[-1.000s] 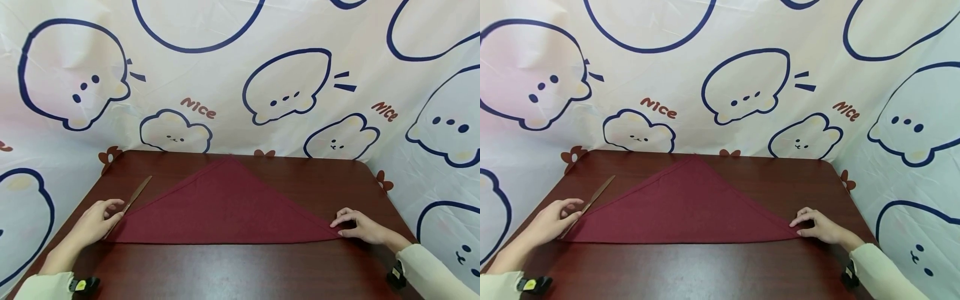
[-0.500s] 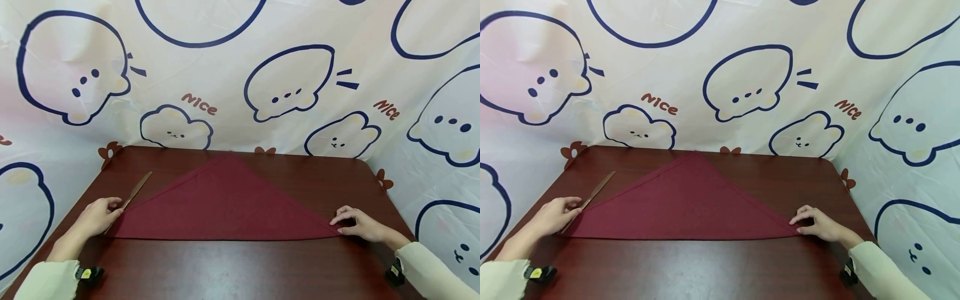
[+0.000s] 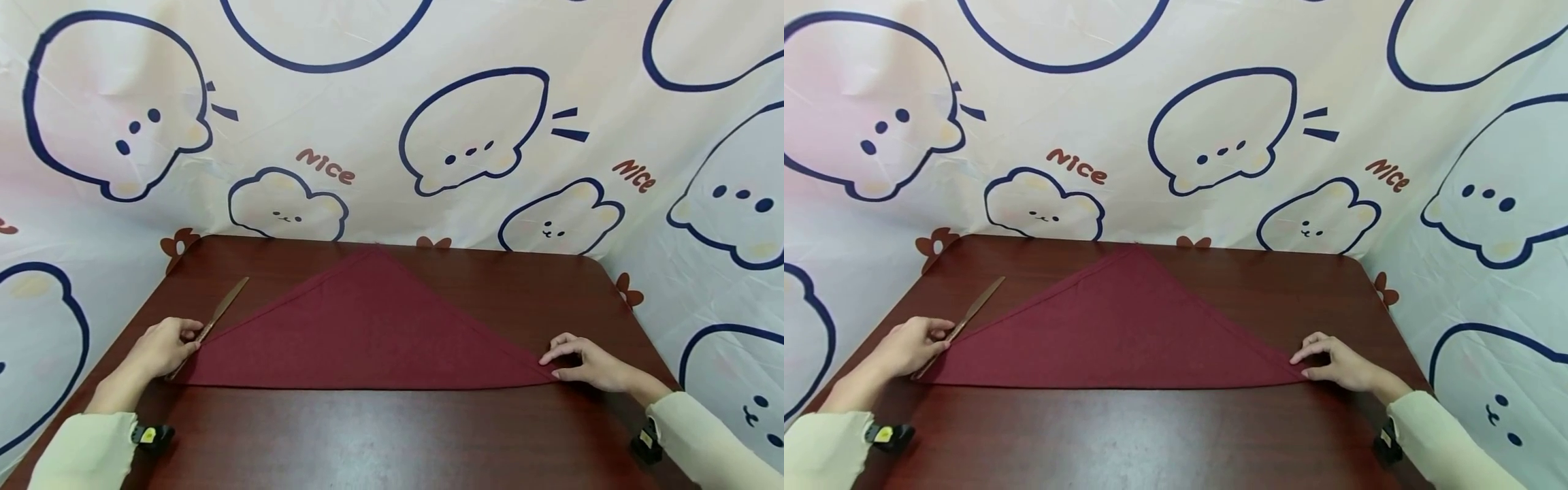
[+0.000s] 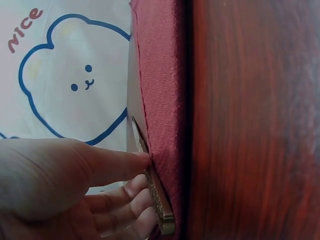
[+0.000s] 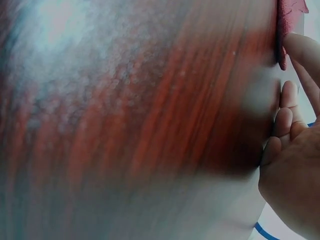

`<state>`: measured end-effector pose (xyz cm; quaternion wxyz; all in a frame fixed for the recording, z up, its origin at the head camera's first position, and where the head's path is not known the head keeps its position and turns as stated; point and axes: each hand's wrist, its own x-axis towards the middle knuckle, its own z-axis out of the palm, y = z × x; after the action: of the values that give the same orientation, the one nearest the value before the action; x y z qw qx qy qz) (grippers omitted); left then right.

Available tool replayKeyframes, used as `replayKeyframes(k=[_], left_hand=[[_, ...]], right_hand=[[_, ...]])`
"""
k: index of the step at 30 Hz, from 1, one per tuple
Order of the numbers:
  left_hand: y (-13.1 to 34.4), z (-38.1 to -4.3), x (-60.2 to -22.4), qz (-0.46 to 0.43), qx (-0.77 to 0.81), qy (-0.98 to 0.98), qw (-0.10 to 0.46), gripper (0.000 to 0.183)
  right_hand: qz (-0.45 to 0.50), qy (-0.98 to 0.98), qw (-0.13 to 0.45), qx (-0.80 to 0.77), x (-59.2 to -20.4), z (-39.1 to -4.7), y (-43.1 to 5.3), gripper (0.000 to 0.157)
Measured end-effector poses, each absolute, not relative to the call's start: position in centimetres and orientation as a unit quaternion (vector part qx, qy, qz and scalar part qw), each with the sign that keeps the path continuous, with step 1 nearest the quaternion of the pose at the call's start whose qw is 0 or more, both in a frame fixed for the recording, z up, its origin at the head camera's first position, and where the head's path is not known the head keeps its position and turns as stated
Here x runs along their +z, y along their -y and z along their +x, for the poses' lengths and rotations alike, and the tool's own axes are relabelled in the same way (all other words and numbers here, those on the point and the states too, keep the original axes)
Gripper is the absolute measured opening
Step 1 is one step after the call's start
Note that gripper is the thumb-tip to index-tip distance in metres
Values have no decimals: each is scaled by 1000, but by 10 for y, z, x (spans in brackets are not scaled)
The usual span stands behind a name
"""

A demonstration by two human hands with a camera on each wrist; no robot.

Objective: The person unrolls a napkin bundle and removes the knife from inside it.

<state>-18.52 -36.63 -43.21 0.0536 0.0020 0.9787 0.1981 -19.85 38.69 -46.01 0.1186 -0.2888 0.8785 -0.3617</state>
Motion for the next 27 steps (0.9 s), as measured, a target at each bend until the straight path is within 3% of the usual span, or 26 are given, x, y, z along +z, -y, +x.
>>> replayKeyframes(k=[27], left_hand=[[356,-188,-425,-27,167,-982,83,36]], right_hand=[[-293,-881,117,-353,-458,-200,-388,19]])
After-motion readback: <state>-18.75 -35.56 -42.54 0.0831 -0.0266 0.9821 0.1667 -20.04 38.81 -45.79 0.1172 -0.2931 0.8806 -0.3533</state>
